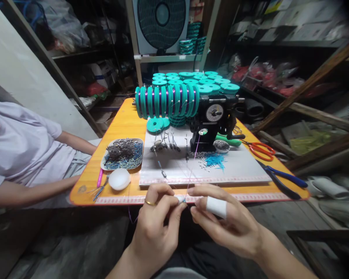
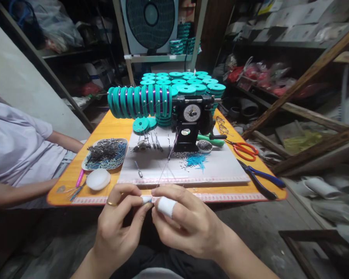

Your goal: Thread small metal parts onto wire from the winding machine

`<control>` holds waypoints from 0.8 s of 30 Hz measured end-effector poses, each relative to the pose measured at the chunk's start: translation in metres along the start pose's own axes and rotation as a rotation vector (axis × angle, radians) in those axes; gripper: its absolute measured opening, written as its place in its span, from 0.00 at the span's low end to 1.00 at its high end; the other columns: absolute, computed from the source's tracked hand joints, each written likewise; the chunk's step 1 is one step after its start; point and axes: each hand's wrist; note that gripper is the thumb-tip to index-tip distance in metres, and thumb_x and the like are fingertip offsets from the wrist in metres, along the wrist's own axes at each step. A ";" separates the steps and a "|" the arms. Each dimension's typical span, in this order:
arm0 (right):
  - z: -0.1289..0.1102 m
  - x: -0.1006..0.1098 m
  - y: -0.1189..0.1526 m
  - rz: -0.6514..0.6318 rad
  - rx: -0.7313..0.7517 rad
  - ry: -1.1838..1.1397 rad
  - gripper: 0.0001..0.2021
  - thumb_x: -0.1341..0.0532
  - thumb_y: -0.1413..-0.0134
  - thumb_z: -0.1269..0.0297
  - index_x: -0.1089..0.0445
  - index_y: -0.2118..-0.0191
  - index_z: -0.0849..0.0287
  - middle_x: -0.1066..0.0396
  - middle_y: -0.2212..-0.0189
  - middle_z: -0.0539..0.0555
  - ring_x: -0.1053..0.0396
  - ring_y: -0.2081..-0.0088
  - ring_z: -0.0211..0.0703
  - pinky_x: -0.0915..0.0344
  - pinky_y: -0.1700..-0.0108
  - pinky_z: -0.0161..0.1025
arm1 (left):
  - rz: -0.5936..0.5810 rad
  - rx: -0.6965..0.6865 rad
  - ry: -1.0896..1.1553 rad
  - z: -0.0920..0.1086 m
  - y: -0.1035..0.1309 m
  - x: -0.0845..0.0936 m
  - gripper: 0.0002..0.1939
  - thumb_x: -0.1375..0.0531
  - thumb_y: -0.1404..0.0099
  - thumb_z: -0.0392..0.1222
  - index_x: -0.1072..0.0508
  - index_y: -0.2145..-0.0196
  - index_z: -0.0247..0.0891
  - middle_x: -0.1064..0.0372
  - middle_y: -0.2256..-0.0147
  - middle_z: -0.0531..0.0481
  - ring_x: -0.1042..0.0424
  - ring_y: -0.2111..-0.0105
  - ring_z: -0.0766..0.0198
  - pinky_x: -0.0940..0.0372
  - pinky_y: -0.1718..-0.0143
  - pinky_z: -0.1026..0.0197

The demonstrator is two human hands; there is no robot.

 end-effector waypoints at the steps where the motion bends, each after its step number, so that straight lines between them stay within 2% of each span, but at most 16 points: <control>1: -0.001 0.001 0.000 0.006 -0.011 0.010 0.15 0.39 0.42 0.80 0.34 0.52 0.59 0.26 0.56 0.60 0.23 0.55 0.44 0.23 0.53 0.38 | -0.021 0.121 0.125 -0.001 0.000 -0.002 0.07 0.41 0.34 0.27 0.29 0.66 0.37 0.38 0.62 0.48 0.30 0.63 0.65 0.32 0.63 0.65; 2: -0.002 0.001 0.001 0.020 -0.021 0.029 0.14 0.38 0.43 0.79 0.34 0.53 0.58 0.25 0.58 0.59 0.23 0.57 0.44 0.22 0.55 0.37 | -0.054 0.270 0.296 -0.002 0.000 -0.004 0.06 0.40 0.33 0.31 0.29 0.69 0.37 0.39 0.62 0.49 0.31 0.66 0.66 0.32 0.67 0.66; 4: -0.004 0.003 0.005 0.068 -0.022 0.085 0.13 0.38 0.43 0.79 0.33 0.55 0.58 0.25 0.60 0.57 0.23 0.61 0.43 0.21 0.59 0.37 | -0.137 0.590 0.716 -0.005 0.000 -0.012 0.10 0.38 0.33 0.39 0.30 0.72 0.35 0.41 0.62 0.50 0.34 0.74 0.72 0.37 0.75 0.68; 6: -0.005 0.005 0.012 0.117 0.011 0.176 0.11 0.37 0.43 0.78 0.31 0.57 0.58 0.26 0.65 0.55 0.24 0.65 0.42 0.21 0.62 0.36 | -0.205 0.851 1.107 -0.006 0.001 -0.021 0.12 0.34 0.36 0.42 0.29 0.72 0.33 0.42 0.67 0.53 0.42 0.80 0.78 0.43 0.79 0.71; 8: -0.006 0.009 0.018 0.126 0.070 0.299 0.09 0.36 0.44 0.79 0.28 0.63 0.58 0.30 0.71 0.51 0.26 0.70 0.40 0.21 0.63 0.35 | -0.242 1.020 1.342 -0.007 0.002 -0.028 0.11 0.31 0.39 0.42 0.26 0.69 0.31 0.44 0.73 0.55 0.47 0.80 0.79 0.47 0.79 0.73; 10: -0.008 0.014 0.023 0.097 0.131 0.418 0.10 0.36 0.44 0.81 0.27 0.69 0.57 0.34 0.76 0.49 0.29 0.72 0.38 0.22 0.66 0.35 | -0.258 1.066 1.400 -0.005 0.002 -0.032 0.11 0.30 0.41 0.42 0.25 0.68 0.31 0.44 0.74 0.55 0.48 0.80 0.79 0.47 0.78 0.73; 11: -0.010 0.016 0.024 0.075 0.155 0.459 0.11 0.37 0.44 0.82 0.27 0.70 0.57 0.34 0.77 0.48 0.30 0.73 0.37 0.23 0.67 0.35 | -0.255 1.029 1.366 -0.004 0.002 -0.032 0.12 0.30 0.40 0.42 0.26 0.70 0.31 0.43 0.72 0.54 0.46 0.79 0.79 0.46 0.78 0.73; 13: -0.012 0.020 0.023 0.041 0.191 0.499 0.12 0.37 0.44 0.83 0.26 0.71 0.58 0.35 0.78 0.47 0.30 0.74 0.37 0.24 0.68 0.35 | -0.233 0.877 1.160 -0.001 0.002 -0.029 0.13 0.32 0.38 0.43 0.29 0.73 0.32 0.42 0.67 0.52 0.41 0.77 0.77 0.43 0.76 0.71; 15: -0.015 0.022 0.019 0.017 0.212 0.503 0.13 0.38 0.43 0.83 0.25 0.71 0.58 0.35 0.80 0.47 0.30 0.73 0.37 0.25 0.67 0.35 | -0.173 0.675 0.812 0.002 0.002 -0.024 0.13 0.36 0.34 0.41 0.31 0.75 0.34 0.41 0.64 0.50 0.37 0.73 0.72 0.40 0.74 0.69; 19: -0.015 0.018 0.008 -0.005 0.245 0.457 0.12 0.37 0.43 0.82 0.26 0.70 0.58 0.34 0.80 0.46 0.28 0.71 0.38 0.25 0.66 0.36 | -0.025 0.221 0.154 0.007 0.006 -0.014 0.07 0.42 0.33 0.29 0.31 0.69 0.38 0.39 0.63 0.49 0.31 0.64 0.65 0.34 0.65 0.65; 21: -0.013 0.015 0.003 0.008 0.176 0.349 0.09 0.38 0.42 0.80 0.28 0.65 0.57 0.30 0.75 0.49 0.25 0.67 0.40 0.23 0.61 0.39 | 0.006 0.042 -0.044 0.010 0.007 -0.010 0.09 0.42 0.34 0.26 0.32 0.66 0.38 0.38 0.63 0.49 0.30 0.63 0.65 0.33 0.62 0.65; 24: -0.007 0.010 -0.005 0.010 0.032 0.138 0.06 0.41 0.36 0.74 0.32 0.56 0.58 0.26 0.62 0.55 0.23 0.56 0.45 0.23 0.49 0.47 | 0.001 -0.116 -0.205 0.012 0.005 -0.005 0.10 0.43 0.34 0.23 0.32 0.62 0.37 0.37 0.62 0.47 0.29 0.62 0.64 0.31 0.60 0.65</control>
Point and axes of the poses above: each hand's wrist, its own y-axis away from the middle knuckle, its own x-axis out of the back of the hand, z = x × y
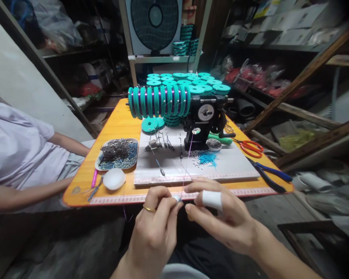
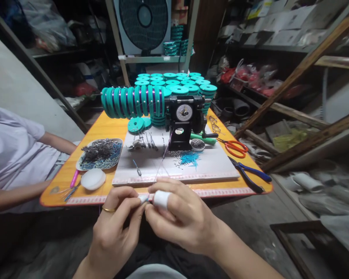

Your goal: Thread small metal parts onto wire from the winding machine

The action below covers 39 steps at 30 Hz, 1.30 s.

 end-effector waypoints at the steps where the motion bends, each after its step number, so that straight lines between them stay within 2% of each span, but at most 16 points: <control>1: 0.002 -0.002 -0.003 -0.027 -0.002 -0.025 0.06 0.42 0.34 0.73 0.32 0.54 0.58 0.26 0.58 0.57 0.24 0.53 0.46 0.24 0.47 0.48 | -0.004 -0.037 -0.024 0.000 -0.001 0.002 0.11 0.43 0.34 0.23 0.32 0.61 0.37 0.37 0.61 0.47 0.28 0.62 0.64 0.31 0.58 0.65; 4: 0.007 -0.007 -0.014 -0.117 0.043 -0.026 0.10 0.47 0.32 0.76 0.31 0.55 0.59 0.31 0.54 0.60 0.24 0.52 0.46 0.23 0.51 0.42 | -0.013 -0.099 -0.050 -0.004 -0.005 0.006 0.12 0.44 0.34 0.22 0.31 0.59 0.36 0.37 0.60 0.45 0.28 0.59 0.63 0.31 0.54 0.65; 6: 0.010 -0.011 -0.020 -0.156 -0.007 -0.050 0.12 0.50 0.33 0.78 0.31 0.56 0.59 0.33 0.55 0.59 0.23 0.60 0.40 0.23 0.59 0.36 | -0.010 -0.116 -0.056 -0.007 -0.007 0.007 0.13 0.44 0.34 0.22 0.31 0.56 0.35 0.37 0.59 0.45 0.27 0.58 0.62 0.30 0.54 0.65; 8: 0.011 -0.014 -0.027 -0.187 -0.069 -0.050 0.14 0.51 0.35 0.79 0.31 0.57 0.58 0.33 0.57 0.57 0.26 0.69 0.35 0.26 0.66 0.34 | -0.007 -0.137 -0.067 -0.010 -0.008 0.007 0.12 0.43 0.34 0.23 0.31 0.56 0.35 0.37 0.59 0.44 0.27 0.59 0.62 0.29 0.55 0.64; 10: 0.011 -0.016 -0.033 -0.203 -0.121 -0.037 0.13 0.51 0.36 0.79 0.31 0.58 0.58 0.35 0.59 0.56 0.30 0.70 0.35 0.30 0.70 0.33 | -0.017 -0.164 -0.078 -0.011 -0.009 0.005 0.11 0.43 0.34 0.23 0.31 0.57 0.34 0.35 0.60 0.44 0.26 0.59 0.61 0.29 0.56 0.63; 15: 0.016 -0.017 -0.048 -0.202 -0.215 -0.081 0.09 0.47 0.35 0.76 0.31 0.63 0.60 0.37 0.64 0.54 0.33 0.65 0.39 0.34 0.67 0.34 | -0.054 -0.249 -0.134 -0.011 -0.017 0.005 0.09 0.43 0.34 0.23 0.32 0.62 0.34 0.29 0.62 0.41 0.25 0.64 0.58 0.28 0.62 0.59; 20: 0.020 -0.014 -0.058 -0.314 -0.313 -0.099 0.08 0.43 0.35 0.77 0.30 0.64 0.60 0.38 0.65 0.50 0.35 0.68 0.35 0.37 0.67 0.32 | -0.139 -0.485 -0.066 -0.020 -0.026 0.007 0.14 0.44 0.36 0.22 0.30 0.56 0.34 0.23 0.61 0.38 0.23 0.64 0.54 0.29 0.65 0.56; 22: 0.019 -0.011 -0.056 -0.354 -0.295 -0.073 0.08 0.44 0.34 0.76 0.30 0.62 0.60 0.38 0.64 0.51 0.35 0.68 0.36 0.36 0.67 0.33 | -0.175 -0.368 0.069 -0.021 -0.024 0.004 0.12 0.44 0.36 0.23 0.29 0.59 0.37 0.24 0.63 0.41 0.24 0.65 0.57 0.30 0.66 0.58; 23: 0.017 -0.009 -0.054 -0.363 -0.281 -0.051 0.07 0.45 0.34 0.76 0.31 0.60 0.60 0.37 0.63 0.52 0.34 0.67 0.38 0.35 0.66 0.35 | -0.180 -0.225 0.160 -0.021 -0.021 0.002 0.11 0.44 0.35 0.24 0.29 0.63 0.38 0.25 0.64 0.43 0.25 0.66 0.59 0.31 0.67 0.60; 25: 0.012 -0.003 -0.045 -0.334 -0.254 0.011 0.09 0.47 0.33 0.75 0.33 0.53 0.60 0.36 0.58 0.57 0.33 0.62 0.42 0.33 0.63 0.38 | -0.184 0.166 0.407 -0.019 -0.013 -0.004 0.08 0.42 0.33 0.29 0.31 0.69 0.38 0.27 0.65 0.46 0.27 0.67 0.62 0.34 0.69 0.64; 27: 0.004 0.003 -0.032 -0.229 -0.266 0.063 0.11 0.48 0.33 0.76 0.35 0.50 0.60 0.35 0.57 0.59 0.33 0.59 0.45 0.32 0.60 0.41 | -0.167 0.551 0.719 -0.016 -0.004 -0.013 0.10 0.39 0.33 0.37 0.31 0.73 0.37 0.30 0.66 0.47 0.32 0.71 0.66 0.38 0.73 0.66; 28: 0.001 0.005 -0.024 -0.180 -0.300 0.063 0.11 0.48 0.33 0.76 0.34 0.51 0.60 0.35 0.59 0.58 0.33 0.60 0.45 0.32 0.60 0.41 | -0.140 0.699 0.875 -0.013 0.001 -0.018 0.11 0.37 0.34 0.40 0.30 0.73 0.36 0.31 0.66 0.48 0.35 0.73 0.69 0.40 0.75 0.67; 30: -0.005 0.007 -0.007 -0.158 -0.427 -0.010 0.09 0.46 0.33 0.76 0.31 0.56 0.58 0.35 0.64 0.54 0.33 0.63 0.43 0.32 0.61 0.39 | -0.058 0.892 1.128 -0.009 0.009 -0.028 0.12 0.34 0.37 0.43 0.29 0.73 0.34 0.32 0.66 0.49 0.41 0.77 0.73 0.46 0.77 0.68; 32: -0.008 0.003 0.011 -0.207 -0.596 -0.145 0.07 0.43 0.34 0.73 0.28 0.59 0.57 0.34 0.66 0.52 0.32 0.65 0.41 0.32 0.63 0.38 | 0.026 0.983 1.256 -0.004 0.014 -0.036 0.12 0.31 0.39 0.43 0.28 0.73 0.33 0.32 0.66 0.49 0.44 0.78 0.76 0.48 0.78 0.69; 34: -0.008 -0.005 0.027 -0.204 -0.763 -0.275 0.05 0.39 0.36 0.69 0.26 0.58 0.55 0.32 0.65 0.52 0.31 0.65 0.40 0.31 0.66 0.35 | 0.079 1.016 1.286 0.000 0.016 -0.041 0.12 0.31 0.40 0.42 0.27 0.73 0.32 0.32 0.66 0.49 0.44 0.78 0.77 0.48 0.77 0.69; 39: -0.007 -0.032 0.049 -0.043 -1.073 -0.670 0.09 0.34 0.42 0.59 0.25 0.59 0.58 0.33 0.61 0.52 0.33 0.76 0.31 0.41 0.83 0.27 | 0.115 1.003 1.247 0.004 0.017 -0.043 0.11 0.30 0.41 0.41 0.26 0.73 0.34 0.32 0.66 0.50 0.44 0.77 0.75 0.46 0.76 0.69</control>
Point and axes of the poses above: each hand's wrist, its own y-axis away from the middle knuckle, its own x-axis out of the back of the hand, z = x × y
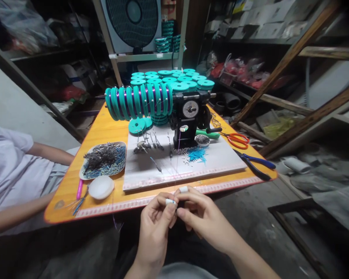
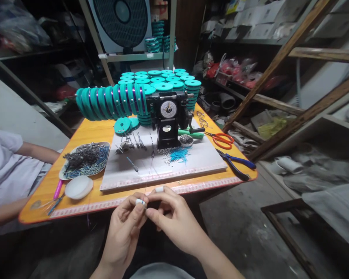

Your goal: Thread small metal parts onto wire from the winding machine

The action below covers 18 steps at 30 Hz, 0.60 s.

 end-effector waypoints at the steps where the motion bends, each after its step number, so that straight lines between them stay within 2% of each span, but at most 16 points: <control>1: 0.003 -0.003 0.000 -0.003 -0.037 -0.089 0.11 0.33 0.43 0.57 0.26 0.60 0.59 0.33 0.61 0.52 0.36 0.79 0.28 0.44 0.85 0.26 | -0.017 0.004 -0.008 0.000 0.000 0.001 0.11 0.30 0.40 0.41 0.26 0.73 0.34 0.32 0.66 0.50 0.43 0.76 0.75 0.46 0.76 0.69; 4: 0.004 -0.007 0.000 0.015 -0.119 -0.258 0.15 0.31 0.45 0.53 0.28 0.65 0.61 0.33 0.66 0.50 0.42 0.85 0.23 0.48 0.88 0.23 | -0.072 0.030 -0.028 0.000 -0.003 0.004 0.10 0.31 0.39 0.41 0.26 0.73 0.34 0.32 0.66 0.50 0.42 0.76 0.75 0.44 0.75 0.69; 7: 0.002 -0.007 0.003 0.027 -0.127 -0.312 0.16 0.30 0.47 0.52 0.30 0.65 0.60 0.36 0.71 0.47 0.41 0.84 0.25 0.44 0.88 0.22 | -0.080 0.066 0.011 -0.001 -0.005 0.003 0.11 0.31 0.40 0.41 0.27 0.74 0.33 0.32 0.67 0.50 0.44 0.78 0.77 0.45 0.76 0.70; 10: 0.003 -0.006 0.004 0.031 -0.100 -0.332 0.16 0.30 0.47 0.52 0.29 0.63 0.60 0.37 0.70 0.47 0.41 0.84 0.25 0.43 0.88 0.22 | -0.069 0.122 0.093 -0.001 -0.004 -0.001 0.13 0.29 0.42 0.41 0.27 0.74 0.31 0.33 0.69 0.51 0.48 0.80 0.79 0.49 0.79 0.71; 14: 0.007 -0.010 0.006 0.087 -0.088 -0.299 0.16 0.29 0.49 0.53 0.28 0.65 0.60 0.39 0.66 0.48 0.45 0.86 0.21 0.45 0.89 0.23 | -0.040 0.170 0.161 -0.001 -0.002 -0.006 0.12 0.29 0.43 0.40 0.27 0.74 0.31 0.33 0.69 0.52 0.46 0.79 0.80 0.47 0.78 0.73; 16: 0.008 -0.011 0.008 0.099 -0.074 -0.280 0.14 0.31 0.45 0.54 0.29 0.66 0.60 0.39 0.66 0.48 0.43 0.86 0.22 0.45 0.89 0.24 | -0.059 0.200 0.179 0.001 -0.002 -0.006 0.11 0.29 0.43 0.39 0.26 0.74 0.30 0.33 0.69 0.52 0.46 0.80 0.80 0.47 0.78 0.74; 18: 0.008 -0.010 0.012 0.097 0.032 -0.182 0.09 0.36 0.38 0.59 0.30 0.66 0.58 0.37 0.67 0.49 0.38 0.82 0.27 0.41 0.86 0.25 | -0.097 0.255 0.199 0.003 -0.003 -0.005 0.10 0.29 0.42 0.40 0.24 0.72 0.31 0.33 0.71 0.53 0.45 0.80 0.80 0.44 0.78 0.73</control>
Point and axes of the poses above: each hand's wrist, its own y-axis away from the middle knuckle, its own x-axis out of the back of the hand, z = x × y
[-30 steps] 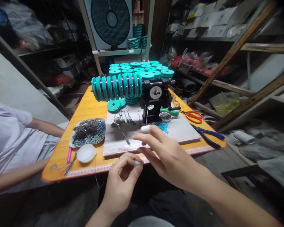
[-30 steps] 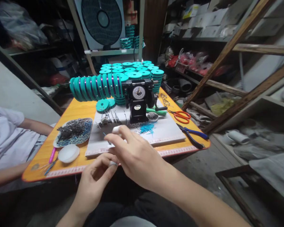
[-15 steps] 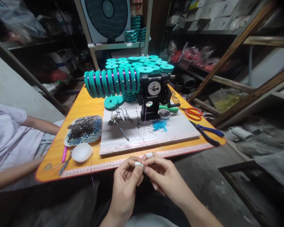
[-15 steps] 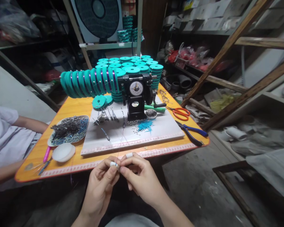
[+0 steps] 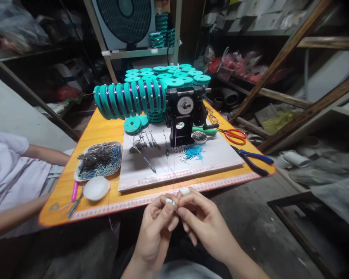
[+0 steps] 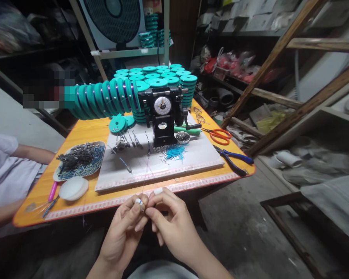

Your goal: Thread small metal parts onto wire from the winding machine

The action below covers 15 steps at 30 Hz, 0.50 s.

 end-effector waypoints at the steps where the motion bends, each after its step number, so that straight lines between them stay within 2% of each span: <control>1: -0.001 0.002 0.002 0.004 0.113 0.099 0.06 0.39 0.35 0.63 0.30 0.64 0.57 0.37 0.68 0.49 0.35 0.80 0.30 0.37 0.83 0.27 | -0.016 0.037 0.013 0.001 0.000 0.000 0.10 0.29 0.42 0.40 0.23 0.70 0.30 0.34 0.71 0.53 0.45 0.80 0.80 0.42 0.77 0.73; 2: -0.002 0.006 0.004 0.017 0.259 0.229 0.05 0.41 0.34 0.68 0.29 0.62 0.57 0.36 0.69 0.50 0.33 0.77 0.32 0.33 0.79 0.28 | -0.028 0.076 0.030 0.003 -0.001 0.001 0.10 0.28 0.42 0.40 0.22 0.69 0.30 0.35 0.72 0.53 0.46 0.81 0.80 0.41 0.76 0.73; 5: -0.009 0.021 0.004 0.056 0.699 0.665 0.13 0.46 0.35 0.78 0.27 0.54 0.58 0.35 0.68 0.54 0.30 0.69 0.38 0.29 0.69 0.33 | -0.043 0.215 0.123 0.005 -0.003 0.001 0.10 0.28 0.44 0.36 0.22 0.69 0.26 0.36 0.73 0.53 0.48 0.81 0.81 0.44 0.81 0.76; 7: -0.013 0.032 0.001 0.037 0.869 0.862 0.14 0.48 0.34 0.79 0.28 0.51 0.62 0.33 0.67 0.57 0.30 0.66 0.41 0.29 0.67 0.34 | -0.046 0.319 0.205 0.005 -0.005 0.000 0.10 0.26 0.47 0.33 0.22 0.70 0.24 0.35 0.73 0.52 0.49 0.82 0.82 0.46 0.83 0.77; 11: -0.015 0.048 -0.010 -0.039 1.053 1.042 0.11 0.47 0.31 0.75 0.27 0.56 0.65 0.33 0.71 0.55 0.31 0.68 0.41 0.30 0.68 0.35 | -0.035 0.459 0.296 0.006 -0.008 -0.001 0.13 0.24 0.53 0.29 0.22 0.71 0.23 0.31 0.73 0.50 0.47 0.83 0.83 0.44 0.84 0.77; 15: -0.008 0.059 -0.019 -0.126 1.083 1.127 0.09 0.44 0.33 0.77 0.26 0.60 0.66 0.35 0.74 0.53 0.36 0.71 0.40 0.35 0.71 0.36 | -0.036 0.492 0.262 0.007 -0.014 0.000 0.13 0.23 0.55 0.29 0.22 0.73 0.24 0.29 0.73 0.50 0.43 0.83 0.82 0.42 0.84 0.77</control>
Point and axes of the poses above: each hand's wrist, its own y-axis away from the middle knuckle, its own x-axis out of the back of the hand, z = x × y
